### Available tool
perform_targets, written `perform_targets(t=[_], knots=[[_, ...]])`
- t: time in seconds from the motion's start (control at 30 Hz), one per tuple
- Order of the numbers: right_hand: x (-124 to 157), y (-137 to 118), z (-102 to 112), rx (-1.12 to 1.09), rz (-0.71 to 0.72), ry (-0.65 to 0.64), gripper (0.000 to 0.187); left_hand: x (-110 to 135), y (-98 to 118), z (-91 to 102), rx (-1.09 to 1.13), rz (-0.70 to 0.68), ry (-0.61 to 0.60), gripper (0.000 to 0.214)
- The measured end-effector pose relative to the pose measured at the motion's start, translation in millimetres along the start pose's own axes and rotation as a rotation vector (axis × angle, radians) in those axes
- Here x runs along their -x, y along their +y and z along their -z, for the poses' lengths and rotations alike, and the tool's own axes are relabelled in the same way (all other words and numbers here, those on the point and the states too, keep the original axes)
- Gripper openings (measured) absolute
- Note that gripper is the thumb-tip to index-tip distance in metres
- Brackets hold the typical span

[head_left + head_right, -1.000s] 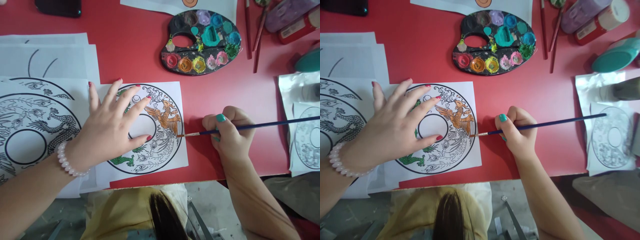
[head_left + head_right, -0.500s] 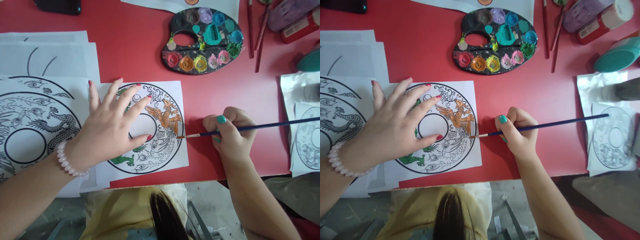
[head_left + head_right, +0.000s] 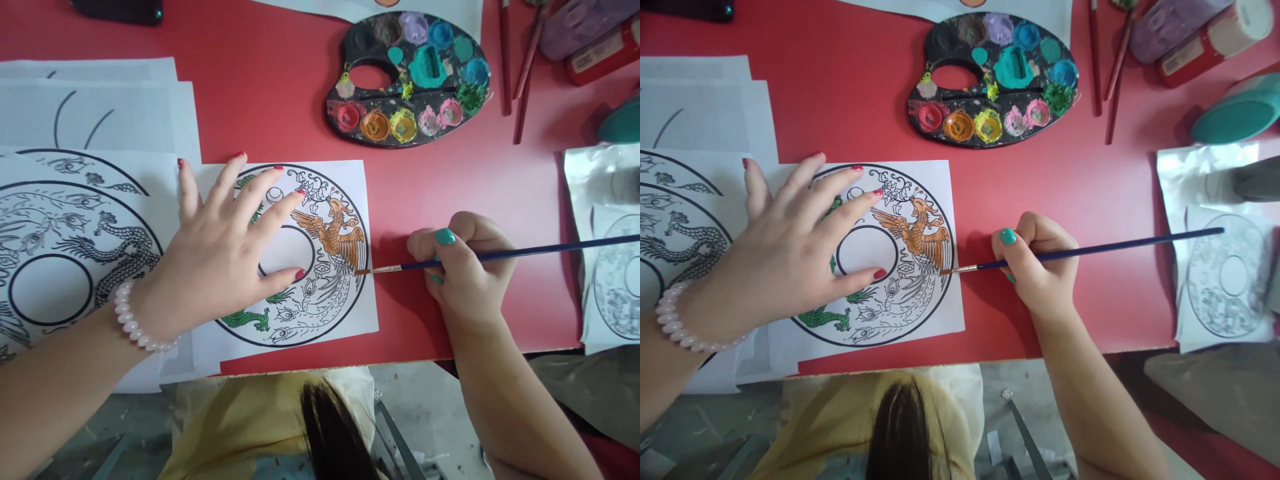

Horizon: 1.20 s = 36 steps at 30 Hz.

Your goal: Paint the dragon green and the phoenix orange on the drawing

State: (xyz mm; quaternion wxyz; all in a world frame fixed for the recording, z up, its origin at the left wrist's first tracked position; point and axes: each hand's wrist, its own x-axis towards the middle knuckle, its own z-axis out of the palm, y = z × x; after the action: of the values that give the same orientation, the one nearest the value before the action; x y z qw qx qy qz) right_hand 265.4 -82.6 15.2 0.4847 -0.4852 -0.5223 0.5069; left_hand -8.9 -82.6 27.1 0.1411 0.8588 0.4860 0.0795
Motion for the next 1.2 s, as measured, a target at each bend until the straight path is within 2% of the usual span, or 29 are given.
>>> perform_targets(t=[0.7, 0.9, 1.03, 1.2], knots=[[0.4, 0.5, 0.7, -0.002, 0.000, -0.012, 0.038, 0.4, 1.0, 0.2, -0.008, 0.020, -0.024, 0.068], [-1.5, -0.2, -1.5, 0.027, -0.008, 0.048, 0.039, 0.0, 1.8, 0.2, -0.052, 0.012, -0.037, 0.069], [-3.2, 0.4, -2.9, 0.067, -0.004, 0.085, 0.040, -0.2, 2.3, 0.7, -0.006, 0.044, -0.046, 0.070], [-5.2, 2.5, -2.3, 0.050, 0.037, 0.079, 0.037, 0.2, 2.4, 0.6, -0.002, 0.068, -0.062, 0.071]])
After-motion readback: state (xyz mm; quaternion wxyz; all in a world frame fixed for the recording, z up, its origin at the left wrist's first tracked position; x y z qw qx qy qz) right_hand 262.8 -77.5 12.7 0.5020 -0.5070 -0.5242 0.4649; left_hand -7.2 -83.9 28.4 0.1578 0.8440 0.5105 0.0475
